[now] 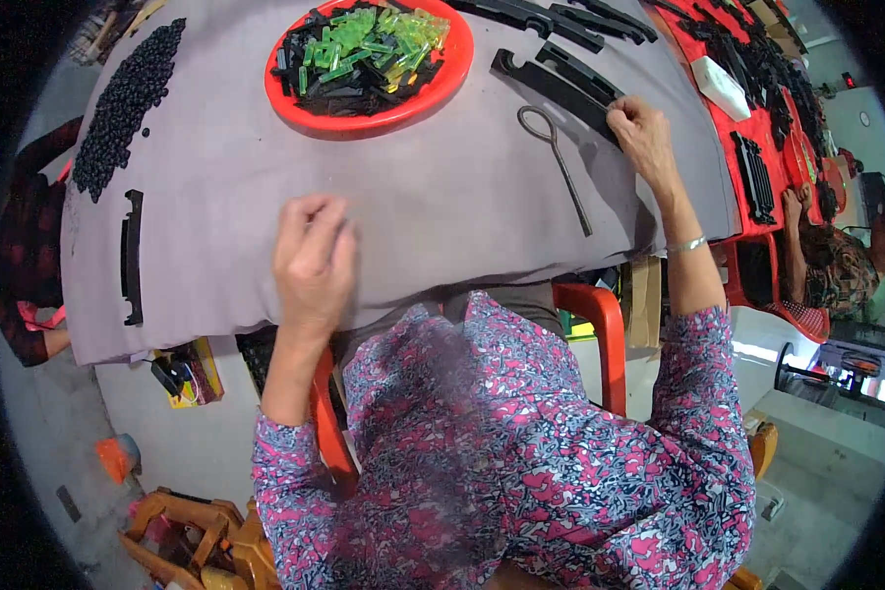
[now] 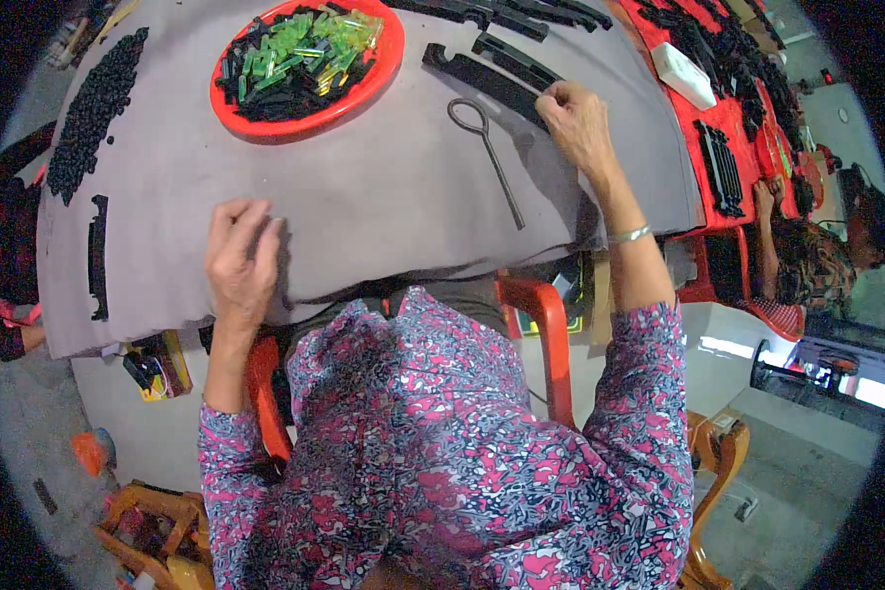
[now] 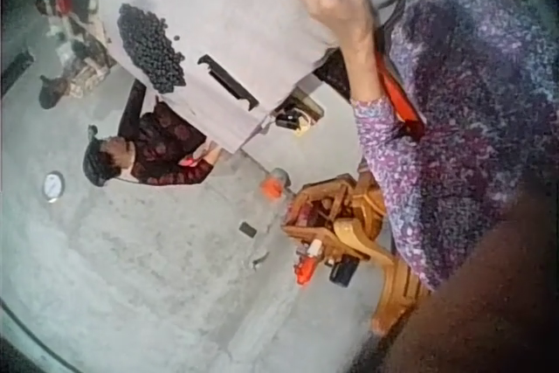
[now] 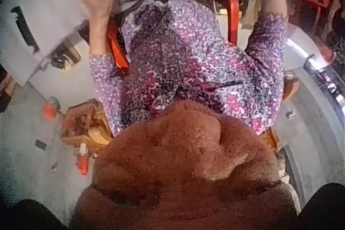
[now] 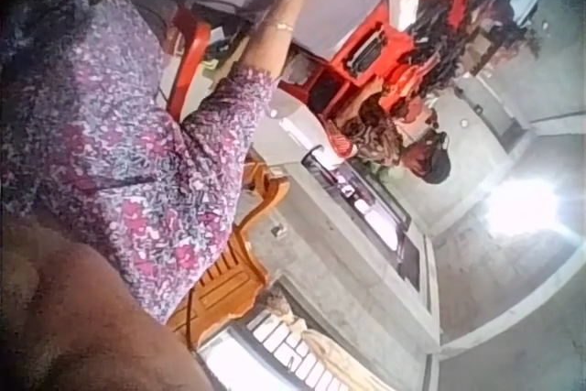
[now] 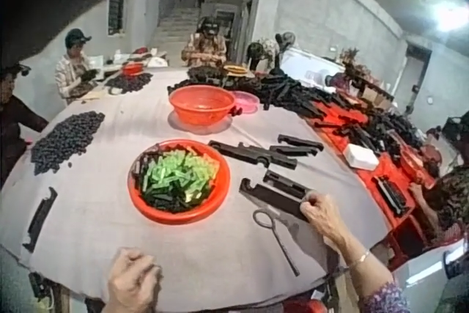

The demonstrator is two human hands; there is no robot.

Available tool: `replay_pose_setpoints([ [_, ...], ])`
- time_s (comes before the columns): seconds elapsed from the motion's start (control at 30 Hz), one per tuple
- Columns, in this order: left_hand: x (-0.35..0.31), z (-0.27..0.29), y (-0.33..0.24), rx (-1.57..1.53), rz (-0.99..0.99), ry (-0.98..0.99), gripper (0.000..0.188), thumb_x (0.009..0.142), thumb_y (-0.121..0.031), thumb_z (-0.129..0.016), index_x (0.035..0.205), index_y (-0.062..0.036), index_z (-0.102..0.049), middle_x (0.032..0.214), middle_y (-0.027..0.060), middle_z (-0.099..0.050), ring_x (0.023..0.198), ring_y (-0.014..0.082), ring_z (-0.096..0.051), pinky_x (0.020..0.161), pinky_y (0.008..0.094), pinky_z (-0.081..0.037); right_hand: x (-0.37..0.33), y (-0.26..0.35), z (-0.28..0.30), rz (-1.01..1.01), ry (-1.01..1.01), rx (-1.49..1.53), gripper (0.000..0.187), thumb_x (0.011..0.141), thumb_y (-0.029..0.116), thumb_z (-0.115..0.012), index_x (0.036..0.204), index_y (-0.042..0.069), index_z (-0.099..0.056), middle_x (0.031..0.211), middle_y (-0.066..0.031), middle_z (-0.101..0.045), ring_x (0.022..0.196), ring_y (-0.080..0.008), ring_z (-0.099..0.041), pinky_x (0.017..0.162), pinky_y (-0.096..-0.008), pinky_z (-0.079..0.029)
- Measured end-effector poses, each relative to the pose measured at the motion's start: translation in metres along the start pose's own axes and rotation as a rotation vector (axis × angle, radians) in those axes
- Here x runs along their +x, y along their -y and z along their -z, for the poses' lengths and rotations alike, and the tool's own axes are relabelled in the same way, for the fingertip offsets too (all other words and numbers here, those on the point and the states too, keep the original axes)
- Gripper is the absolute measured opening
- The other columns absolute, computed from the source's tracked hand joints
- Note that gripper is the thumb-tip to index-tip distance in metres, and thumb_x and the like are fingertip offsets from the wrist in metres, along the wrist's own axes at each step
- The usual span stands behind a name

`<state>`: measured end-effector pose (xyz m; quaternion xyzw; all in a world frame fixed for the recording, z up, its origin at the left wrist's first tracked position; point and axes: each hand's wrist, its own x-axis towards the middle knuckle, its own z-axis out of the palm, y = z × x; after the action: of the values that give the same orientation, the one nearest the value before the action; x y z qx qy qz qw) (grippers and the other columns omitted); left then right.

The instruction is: The person assembles small green clips and black components into a plastic housing by hand, using a pressing loop tool to secure the parts.

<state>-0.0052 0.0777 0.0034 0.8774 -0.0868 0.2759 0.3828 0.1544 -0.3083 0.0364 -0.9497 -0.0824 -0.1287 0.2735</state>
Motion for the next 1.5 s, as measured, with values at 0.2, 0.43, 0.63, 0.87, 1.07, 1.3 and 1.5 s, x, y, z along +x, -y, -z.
replay_pose_setpoints([
  [0.2, 0.003, -0.020, -0.023, -0.046, -0.065, 0.095, 0.043, 0.070, 0.000, -0.076, 0.112, 0.0012, -0.065, 0.101, 0.0147, -0.060, 0.090, 0.0328, -0.061, 0.077, 0.0401, -0.051, -0.055, 0.001, -0.011, -0.131, 0.006, 0.418, 0.016, 0.078, 0.008, -0.059, 0.086, -0.004, -0.066, 0.075, -0.0092, -0.066, 0.067, -0.0141, -0.059, 0.063, -0.0272, -0.048],
  [0.43, 0.025, -0.030, -0.033, 0.018, -0.205, 0.150, 0.074, 0.060, -0.019, -0.085, 0.127, -0.0033, -0.058, 0.116, 0.0148, -0.057, 0.108, 0.0347, -0.056, 0.095, 0.0458, -0.042, -0.098, 0.078, -0.029, 0.452, 0.019, 0.331, 0.020, 0.071, -0.004, -0.060, 0.091, -0.001, -0.059, 0.096, -0.0134, -0.064, 0.083, -0.0274, -0.063, 0.077, -0.0334, -0.052],
  [0.63, 0.012, -0.025, -0.018, 0.100, -0.201, 0.329, 0.038, 0.065, -0.011, -0.079, 0.101, -0.0083, -0.068, 0.094, 0.0054, -0.063, 0.095, 0.0270, -0.061, 0.095, 0.0445, -0.042, -0.105, 0.085, -0.049, 0.584, 0.059, 0.362, 0.024, 0.070, -0.005, -0.059, 0.094, 0.000, -0.059, 0.099, -0.0140, -0.063, 0.087, -0.0307, -0.059, 0.078, -0.0381, -0.051],
  [0.87, 0.010, -0.020, -0.021, 0.068, -0.148, 0.298, 0.033, 0.065, -0.011, -0.079, 0.095, -0.0059, -0.067, 0.083, 0.0089, -0.056, 0.083, 0.0303, -0.060, 0.080, 0.0420, -0.045, -0.080, 0.078, -0.042, 0.561, 0.233, 0.375, 0.019, 0.073, 0.000, -0.060, 0.092, 0.000, -0.062, 0.097, -0.0132, -0.063, 0.091, -0.0299, -0.060, 0.079, -0.0363, -0.050],
  [1.07, 0.006, -0.021, -0.020, 0.031, -0.117, 0.317, 0.032, 0.068, -0.016, -0.078, 0.096, -0.0031, -0.068, 0.082, 0.0105, -0.057, 0.082, 0.0313, -0.058, 0.077, 0.0421, -0.045, -0.023, 0.097, -0.044, 0.427, 0.137, 0.384, 0.019, 0.088, 0.018, -0.070, 0.100, 0.004, -0.073, 0.085, -0.0077, -0.066, 0.070, -0.0167, -0.061, 0.069, -0.0289, -0.050],
  [1.3, 0.001, -0.023, -0.018, -0.009, -0.132, 0.302, 0.034, 0.065, -0.015, -0.081, 0.093, -0.0030, -0.068, 0.082, 0.0103, -0.057, 0.081, 0.0313, -0.057, 0.078, 0.0421, -0.044, 0.051, 0.136, -0.089, 0.485, 0.127, 0.249, 0.015, 0.089, 0.011, -0.069, 0.100, 0.001, -0.072, 0.087, -0.0026, -0.065, 0.075, -0.0084, -0.055, 0.066, -0.0249, -0.045],
  [1.5, 0.002, -0.018, -0.025, -0.020, -0.116, 0.306, 0.036, 0.064, -0.018, -0.083, 0.093, -0.0026, -0.068, 0.081, 0.0108, -0.053, 0.082, 0.0313, -0.055, 0.079, 0.0419, -0.043, 0.103, 0.125, -0.128, 0.683, 0.133, 0.172, 0.018, 0.079, 0.000, -0.060, 0.096, 0.001, -0.067, 0.100, -0.0200, -0.062, 0.094, -0.0403, -0.062, 0.081, -0.0454, -0.051],
])
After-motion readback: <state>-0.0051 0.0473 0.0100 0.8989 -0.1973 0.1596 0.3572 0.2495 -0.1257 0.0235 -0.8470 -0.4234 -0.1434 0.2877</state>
